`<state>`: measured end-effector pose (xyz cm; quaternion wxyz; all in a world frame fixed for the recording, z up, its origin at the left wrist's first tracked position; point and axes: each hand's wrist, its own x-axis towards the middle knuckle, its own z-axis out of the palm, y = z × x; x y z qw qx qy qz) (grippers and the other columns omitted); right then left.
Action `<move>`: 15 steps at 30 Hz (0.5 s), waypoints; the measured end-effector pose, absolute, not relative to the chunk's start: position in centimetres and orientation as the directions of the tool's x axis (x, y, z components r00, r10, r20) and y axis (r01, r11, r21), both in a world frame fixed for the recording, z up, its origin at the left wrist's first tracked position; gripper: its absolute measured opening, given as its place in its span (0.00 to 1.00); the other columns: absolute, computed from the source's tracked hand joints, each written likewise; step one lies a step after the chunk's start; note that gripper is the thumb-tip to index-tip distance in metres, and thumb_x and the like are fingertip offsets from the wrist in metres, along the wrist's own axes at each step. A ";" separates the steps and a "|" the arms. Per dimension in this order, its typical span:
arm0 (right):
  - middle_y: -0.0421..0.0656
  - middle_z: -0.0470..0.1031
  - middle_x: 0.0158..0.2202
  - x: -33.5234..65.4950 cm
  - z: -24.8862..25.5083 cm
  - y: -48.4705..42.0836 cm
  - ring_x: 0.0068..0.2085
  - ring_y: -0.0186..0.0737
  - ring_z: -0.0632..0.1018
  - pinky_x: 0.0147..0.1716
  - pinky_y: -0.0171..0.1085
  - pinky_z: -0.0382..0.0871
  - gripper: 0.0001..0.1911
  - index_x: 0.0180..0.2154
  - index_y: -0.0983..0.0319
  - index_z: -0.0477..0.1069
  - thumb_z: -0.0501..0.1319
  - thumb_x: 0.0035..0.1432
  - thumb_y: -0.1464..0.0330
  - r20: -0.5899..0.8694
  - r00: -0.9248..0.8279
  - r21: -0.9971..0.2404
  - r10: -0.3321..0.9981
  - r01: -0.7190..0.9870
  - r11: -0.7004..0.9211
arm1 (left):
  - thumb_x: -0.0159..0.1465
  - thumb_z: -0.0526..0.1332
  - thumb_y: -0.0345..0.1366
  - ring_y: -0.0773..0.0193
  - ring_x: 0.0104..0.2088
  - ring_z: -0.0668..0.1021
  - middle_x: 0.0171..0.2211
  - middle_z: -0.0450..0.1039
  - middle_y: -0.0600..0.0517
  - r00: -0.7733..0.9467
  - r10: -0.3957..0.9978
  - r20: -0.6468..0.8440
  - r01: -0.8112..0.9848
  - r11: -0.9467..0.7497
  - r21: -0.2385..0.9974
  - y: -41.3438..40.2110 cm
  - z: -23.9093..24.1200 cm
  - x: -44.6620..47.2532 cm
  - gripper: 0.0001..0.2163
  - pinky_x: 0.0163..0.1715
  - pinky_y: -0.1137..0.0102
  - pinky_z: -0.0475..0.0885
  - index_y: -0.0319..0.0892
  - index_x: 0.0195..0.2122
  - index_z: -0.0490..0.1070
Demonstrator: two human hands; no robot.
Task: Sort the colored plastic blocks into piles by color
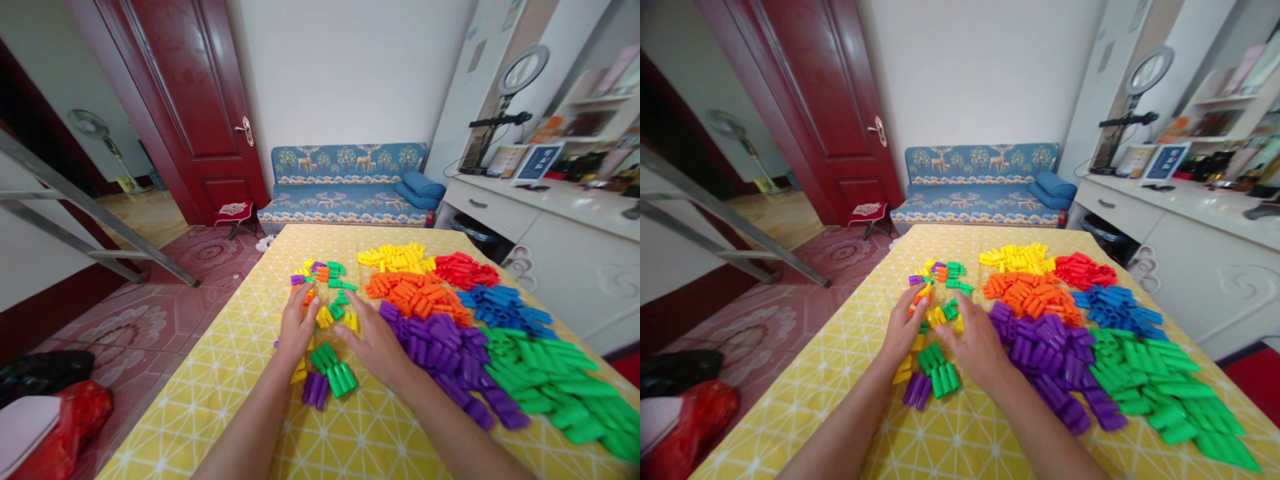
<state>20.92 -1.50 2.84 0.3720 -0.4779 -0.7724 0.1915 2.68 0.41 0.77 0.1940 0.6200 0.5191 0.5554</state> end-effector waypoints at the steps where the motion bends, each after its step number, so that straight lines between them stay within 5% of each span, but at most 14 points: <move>1: 0.51 0.64 0.61 19.8 2.4 -1.6 0.61 0.50 0.65 0.58 0.52 0.58 0.34 0.61 0.61 0.58 0.59 0.56 0.55 0.365 -0.293 -0.689 0.884 0.553 0.468 | 0.64 0.58 0.43 0.54 0.57 0.68 0.54 0.70 0.46 -0.189 0.849 0.494 0.393 -0.395 0.830 0.4 0.9 2.5 0.16 0.60 0.57 0.58 0.44 0.51 0.71; 5: 0.51 0.65 0.60 16.8 3.4 -0.9 0.61 0.49 0.66 0.59 0.53 0.57 0.39 0.65 0.59 0.51 0.56 0.57 0.49 0.226 -0.198 -0.931 0.954 0.243 0.271 | 0.64 0.58 0.47 0.55 0.62 0.63 0.60 0.63 0.47 -0.299 0.879 0.371 0.087 -0.362 0.928 0.7 1.3 2.0 0.21 0.63 0.58 0.54 0.47 0.57 0.65; 8: 0.46 0.51 0.67 15.3 5.7 -0.1 0.65 0.44 0.57 0.63 0.49 0.51 0.40 0.66 0.58 0.46 0.46 0.60 0.44 0.161 -0.065 -0.987 0.985 -0.019 0.160 | 0.67 0.51 0.50 0.58 0.64 0.61 0.66 0.53 0.49 -0.314 0.921 0.232 -0.271 -0.321 0.907 0.9 2.0 2.2 0.25 0.63 0.59 0.54 0.53 0.64 0.54; 11: 0.43 0.40 0.69 13.5 7.0 -0.1 0.68 0.42 0.45 0.66 0.47 0.41 0.43 0.67 0.60 0.41 0.45 0.59 0.43 0.201 -0.019 -0.979 0.979 -0.034 0.201 | 0.67 0.49 0.51 0.61 0.66 0.57 0.68 0.46 0.53 -0.284 0.928 0.241 -0.376 -0.339 0.862 0.5 3.1 2.8 0.25 0.64 0.61 0.51 0.56 0.65 0.50; 15: 0.45 0.36 0.69 11.0 5.9 -1.0 0.68 0.44 0.44 0.66 0.50 0.40 0.43 0.68 0.61 0.35 0.46 0.62 0.46 0.243 -0.059 -0.969 0.968 0.034 0.245 | 0.68 0.46 0.51 0.61 0.67 0.51 0.68 0.46 0.56 -0.226 0.939 0.259 -0.342 -0.326 0.881 -0.8 3.7 4.0 0.24 0.66 0.61 0.46 0.57 0.65 0.51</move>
